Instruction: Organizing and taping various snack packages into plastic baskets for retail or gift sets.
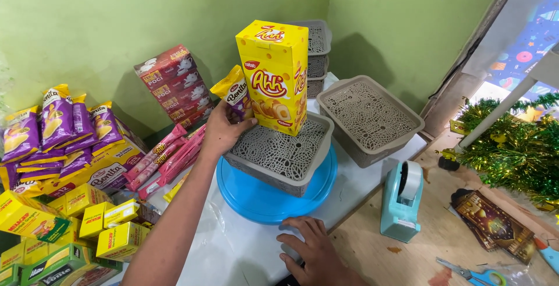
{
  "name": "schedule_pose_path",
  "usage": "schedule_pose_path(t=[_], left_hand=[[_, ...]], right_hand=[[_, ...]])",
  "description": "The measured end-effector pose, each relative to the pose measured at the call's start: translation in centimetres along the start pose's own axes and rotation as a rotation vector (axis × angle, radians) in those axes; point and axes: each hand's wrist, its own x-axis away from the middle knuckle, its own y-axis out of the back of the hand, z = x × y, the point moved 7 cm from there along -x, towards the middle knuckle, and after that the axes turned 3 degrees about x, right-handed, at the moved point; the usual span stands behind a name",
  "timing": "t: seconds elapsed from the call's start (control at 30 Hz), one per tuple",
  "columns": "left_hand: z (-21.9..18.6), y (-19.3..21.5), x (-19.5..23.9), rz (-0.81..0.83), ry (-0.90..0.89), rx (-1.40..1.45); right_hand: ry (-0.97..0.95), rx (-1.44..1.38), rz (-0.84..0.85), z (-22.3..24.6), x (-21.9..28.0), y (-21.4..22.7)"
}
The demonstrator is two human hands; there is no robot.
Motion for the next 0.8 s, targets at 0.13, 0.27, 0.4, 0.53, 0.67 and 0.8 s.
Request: schedule_pose_path(t=[0.13,0.27,0.4,0.53,0.67,0.8], left_hand=[[0.0,-0.8,-0.5,0.073,-0.056,0.147],[-0.2,-0.7,-0.7,0.060,0.012,0.126],[-0.7,0.4,-0.7,0.004,-0.039,0.100],[-2.7,2.0,1.2,0.000,-0.015,0.102],[-1.0,3.8,4.0,-0.087,0.029,0.249],[2.8,6.0,9.1,-0.491,0.037,0.449]], right_hand=[[0.005,-0.018,-0.009,0.3,-0.2,0.4],[0.009,-0.010,-0.021,0.5,-0.2,0.7],[0.019,-0.015,-0.028,0.3,-0.2,0.8],[0.012,-0.014,-0.031,0.1,-0.1,0.7],[-0.017,0.007,-0.044,0.1,-0.4,1.1],[-0.057,0.017,-0.099,-0.4,-0.2,1.2]])
